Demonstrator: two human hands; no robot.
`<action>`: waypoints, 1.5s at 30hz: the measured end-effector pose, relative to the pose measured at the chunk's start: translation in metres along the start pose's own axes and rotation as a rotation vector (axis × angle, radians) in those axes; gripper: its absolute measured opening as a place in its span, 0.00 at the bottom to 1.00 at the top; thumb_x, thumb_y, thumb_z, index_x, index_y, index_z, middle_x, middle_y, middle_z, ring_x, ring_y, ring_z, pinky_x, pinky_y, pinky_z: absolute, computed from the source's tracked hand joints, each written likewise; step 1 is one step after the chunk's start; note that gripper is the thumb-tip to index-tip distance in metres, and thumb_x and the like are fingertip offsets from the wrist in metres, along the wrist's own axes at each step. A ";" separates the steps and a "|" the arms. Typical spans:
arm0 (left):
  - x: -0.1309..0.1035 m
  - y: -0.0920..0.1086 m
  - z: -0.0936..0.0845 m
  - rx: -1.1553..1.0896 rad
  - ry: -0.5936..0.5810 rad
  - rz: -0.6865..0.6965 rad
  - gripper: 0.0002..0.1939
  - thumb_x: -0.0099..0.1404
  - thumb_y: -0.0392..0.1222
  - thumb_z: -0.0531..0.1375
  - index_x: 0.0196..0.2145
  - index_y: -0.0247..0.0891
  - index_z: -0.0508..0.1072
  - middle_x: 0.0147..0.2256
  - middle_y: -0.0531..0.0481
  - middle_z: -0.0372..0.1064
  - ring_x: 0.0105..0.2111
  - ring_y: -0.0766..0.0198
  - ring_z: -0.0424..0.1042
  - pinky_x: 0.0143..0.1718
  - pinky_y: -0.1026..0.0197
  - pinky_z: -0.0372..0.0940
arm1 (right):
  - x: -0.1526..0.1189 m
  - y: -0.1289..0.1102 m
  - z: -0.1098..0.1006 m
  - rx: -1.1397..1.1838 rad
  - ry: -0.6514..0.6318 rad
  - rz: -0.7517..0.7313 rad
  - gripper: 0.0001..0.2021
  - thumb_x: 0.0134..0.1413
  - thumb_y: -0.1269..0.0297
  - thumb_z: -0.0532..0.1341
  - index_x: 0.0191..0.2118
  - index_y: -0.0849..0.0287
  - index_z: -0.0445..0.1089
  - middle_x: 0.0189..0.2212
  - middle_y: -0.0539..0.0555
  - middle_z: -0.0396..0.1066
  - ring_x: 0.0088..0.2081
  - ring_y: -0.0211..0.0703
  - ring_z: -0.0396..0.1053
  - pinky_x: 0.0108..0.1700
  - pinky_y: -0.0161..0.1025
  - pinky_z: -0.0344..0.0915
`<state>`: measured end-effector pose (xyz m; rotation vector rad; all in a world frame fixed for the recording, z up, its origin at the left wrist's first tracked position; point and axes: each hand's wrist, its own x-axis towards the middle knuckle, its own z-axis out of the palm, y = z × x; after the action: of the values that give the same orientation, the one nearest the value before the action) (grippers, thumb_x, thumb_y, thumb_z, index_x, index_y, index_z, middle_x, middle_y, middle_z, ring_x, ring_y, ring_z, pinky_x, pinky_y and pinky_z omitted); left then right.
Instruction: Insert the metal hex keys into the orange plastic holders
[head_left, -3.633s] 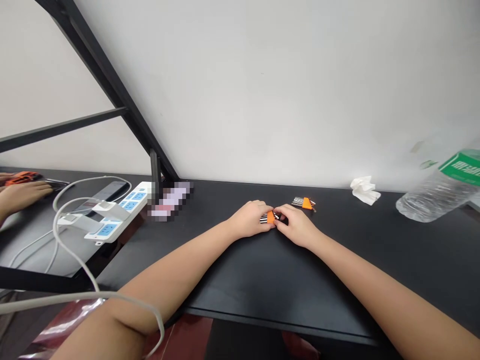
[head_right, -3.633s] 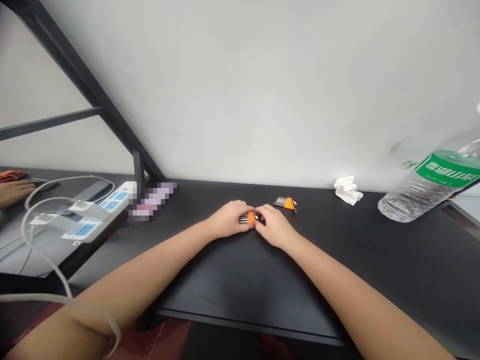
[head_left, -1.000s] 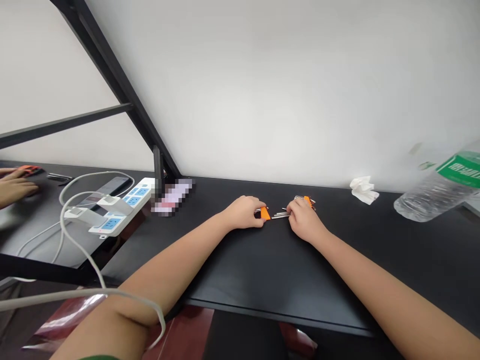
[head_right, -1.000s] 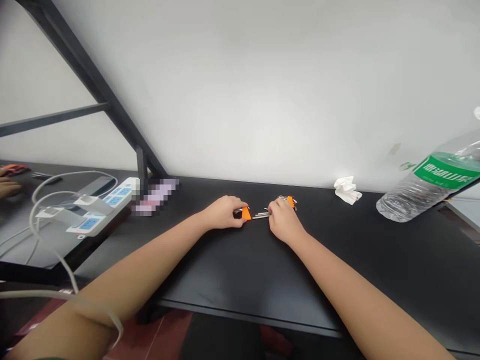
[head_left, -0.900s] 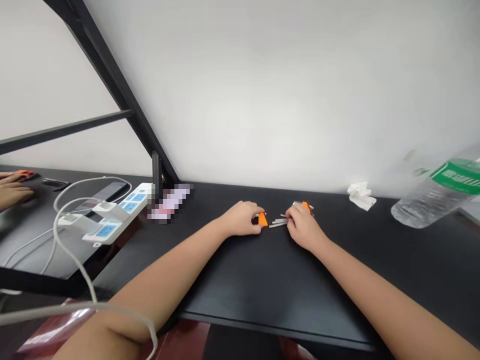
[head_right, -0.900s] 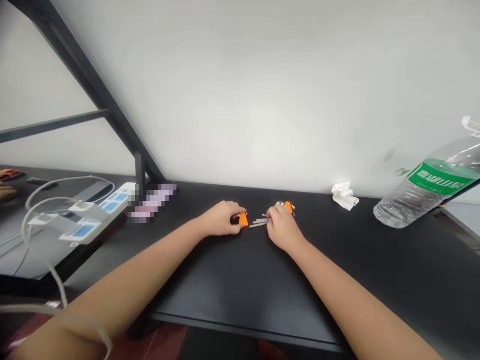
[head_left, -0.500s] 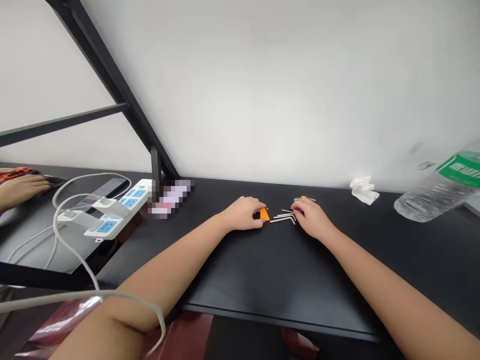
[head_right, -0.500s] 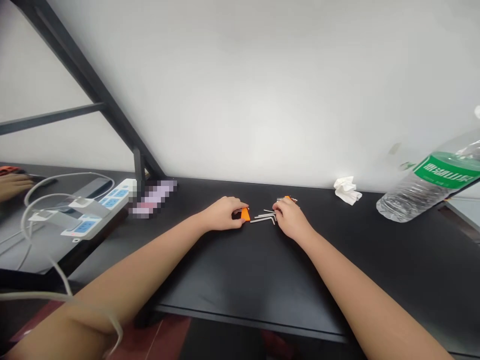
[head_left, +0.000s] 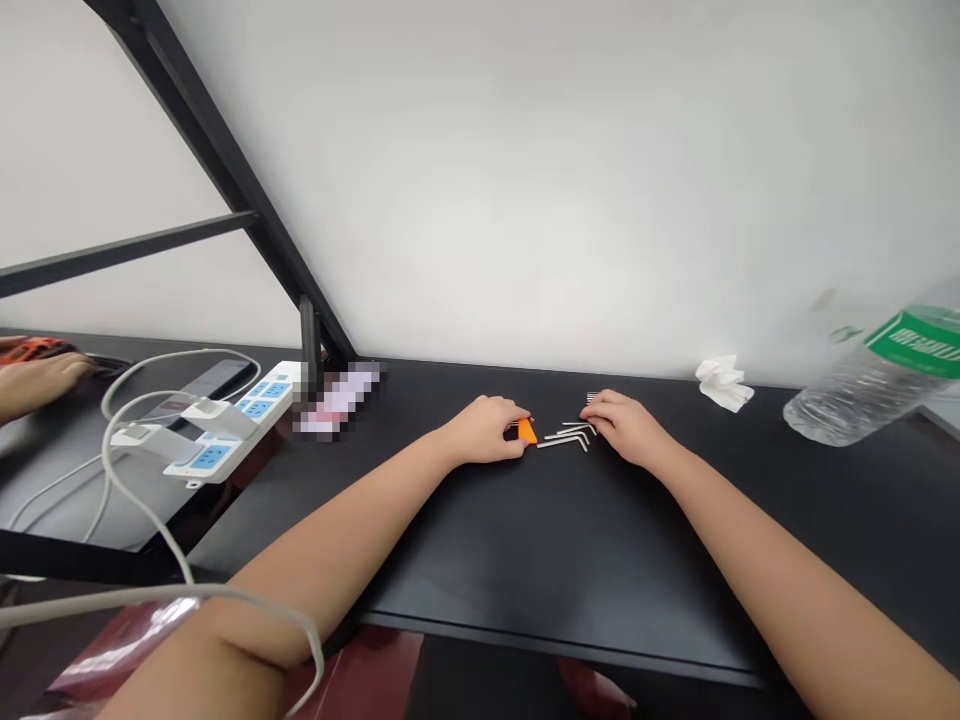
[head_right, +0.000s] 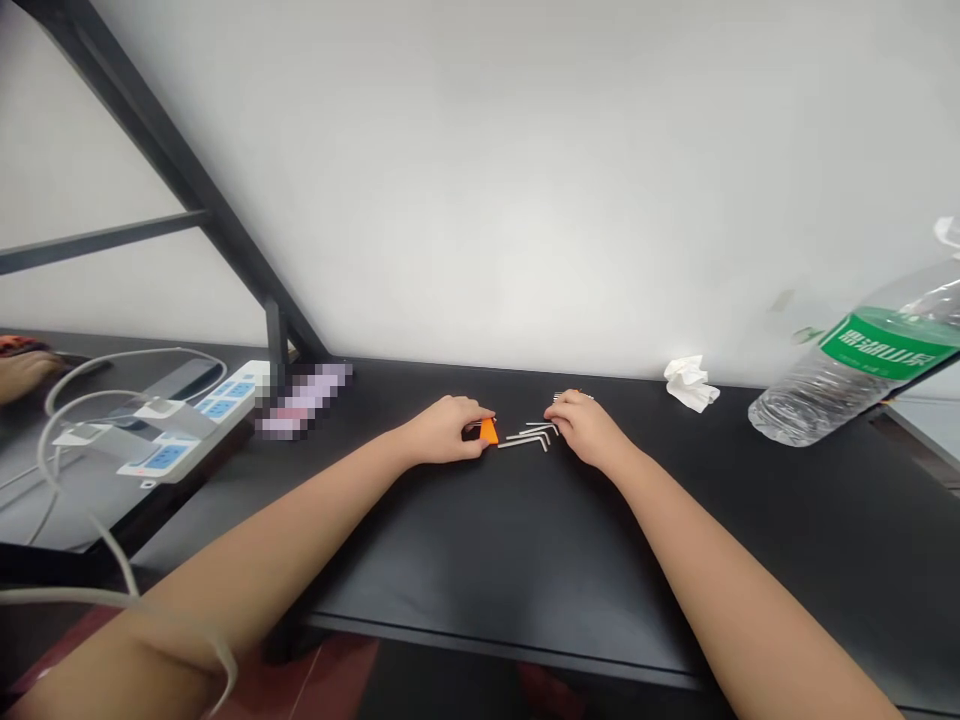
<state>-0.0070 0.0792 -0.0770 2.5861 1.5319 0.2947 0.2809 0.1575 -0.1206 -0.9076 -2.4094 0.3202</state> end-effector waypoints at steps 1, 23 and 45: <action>0.000 0.000 0.000 0.001 0.000 -0.002 0.26 0.63 0.51 0.60 0.57 0.40 0.76 0.38 0.48 0.76 0.42 0.54 0.74 0.47 0.54 0.66 | 0.000 0.002 -0.002 -0.007 -0.006 0.006 0.13 0.65 0.67 0.54 0.41 0.55 0.78 0.44 0.56 0.74 0.47 0.49 0.72 0.53 0.48 0.70; -0.001 -0.001 0.001 -0.044 0.053 0.011 0.27 0.62 0.51 0.63 0.57 0.40 0.74 0.43 0.47 0.75 0.45 0.53 0.73 0.49 0.53 0.65 | -0.013 -0.053 -0.018 -0.123 -0.291 0.093 0.03 0.58 0.69 0.58 0.37 0.55 0.68 0.40 0.52 0.70 0.33 0.39 0.67 0.34 0.37 0.63; 0.002 0.034 0.012 0.031 0.132 0.118 0.13 0.60 0.45 0.63 0.43 0.39 0.73 0.38 0.47 0.72 0.40 0.56 0.71 0.43 0.55 0.65 | 0.002 -0.085 0.015 -0.489 -0.054 -0.094 0.15 0.70 0.66 0.51 0.35 0.58 0.72 0.33 0.58 0.71 0.38 0.49 0.63 0.43 0.46 0.55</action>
<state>0.0261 0.0646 -0.0815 2.7366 1.4360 0.4658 0.2250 0.0951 -0.0982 -0.9908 -2.6200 -0.2992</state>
